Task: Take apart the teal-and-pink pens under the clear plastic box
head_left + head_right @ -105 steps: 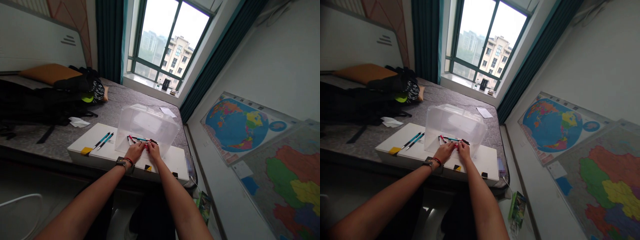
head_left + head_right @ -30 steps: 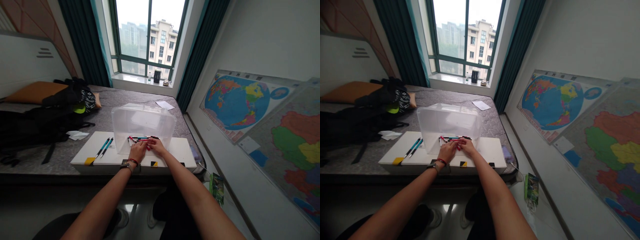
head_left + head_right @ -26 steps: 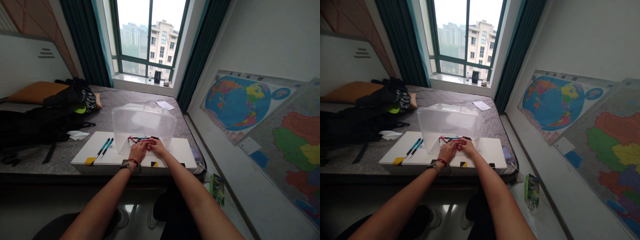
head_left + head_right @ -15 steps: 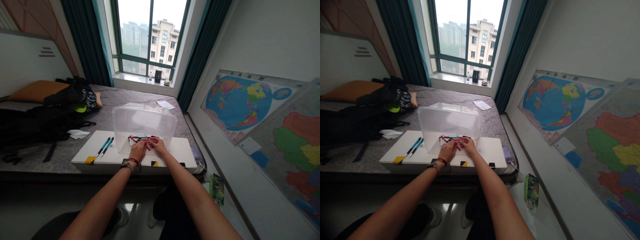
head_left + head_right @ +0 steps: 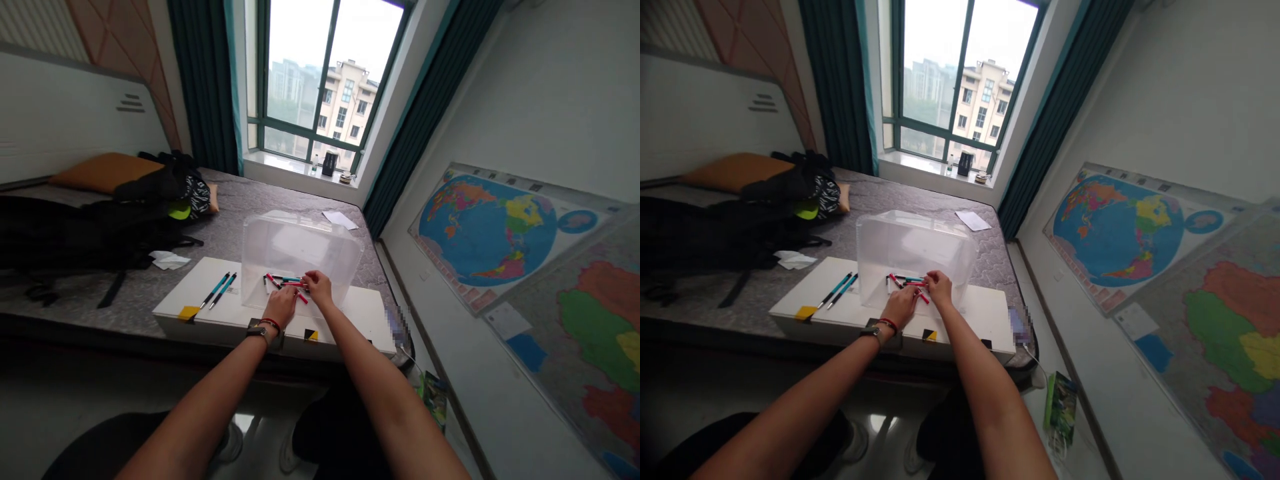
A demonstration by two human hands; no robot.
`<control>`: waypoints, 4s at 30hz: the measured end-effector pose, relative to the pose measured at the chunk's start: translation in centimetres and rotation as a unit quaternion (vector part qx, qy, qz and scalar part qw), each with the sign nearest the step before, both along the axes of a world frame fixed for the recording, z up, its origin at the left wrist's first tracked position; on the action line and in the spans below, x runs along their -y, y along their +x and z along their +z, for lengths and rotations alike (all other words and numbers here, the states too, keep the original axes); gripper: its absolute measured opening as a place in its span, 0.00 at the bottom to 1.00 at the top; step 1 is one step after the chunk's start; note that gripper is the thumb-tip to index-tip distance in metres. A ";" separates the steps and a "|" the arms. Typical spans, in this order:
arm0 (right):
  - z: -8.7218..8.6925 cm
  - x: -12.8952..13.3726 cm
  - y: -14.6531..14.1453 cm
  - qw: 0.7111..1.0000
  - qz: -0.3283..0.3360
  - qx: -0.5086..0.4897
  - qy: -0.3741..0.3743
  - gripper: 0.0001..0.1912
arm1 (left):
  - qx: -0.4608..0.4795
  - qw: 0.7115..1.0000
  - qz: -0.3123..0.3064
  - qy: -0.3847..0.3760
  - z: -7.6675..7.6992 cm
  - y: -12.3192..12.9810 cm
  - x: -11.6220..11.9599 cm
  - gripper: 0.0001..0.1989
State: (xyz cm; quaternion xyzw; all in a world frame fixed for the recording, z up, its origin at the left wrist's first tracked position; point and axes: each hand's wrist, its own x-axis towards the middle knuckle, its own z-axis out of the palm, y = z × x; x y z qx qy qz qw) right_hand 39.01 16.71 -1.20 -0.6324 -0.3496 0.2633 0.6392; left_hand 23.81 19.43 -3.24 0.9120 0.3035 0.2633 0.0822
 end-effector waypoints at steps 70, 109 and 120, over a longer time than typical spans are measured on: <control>-0.6 6.1 -3.4 0.850 -0.013 0.468 -0.242 0.11 | -0.081 0.958 0.274 0.025 3.1 -14.5 -6.2 0.20; -0.6 6.3 -3.1 0.868 -0.051 0.436 -0.233 0.16 | -0.019 0.998 -0.044 -0.043 1.6 -4.9 1.3 0.17; -0.4 6.7 -3.1 0.866 -0.041 0.446 -0.224 0.22 | -0.057 0.998 -0.019 0.027 0.7 -2.6 0.4 0.16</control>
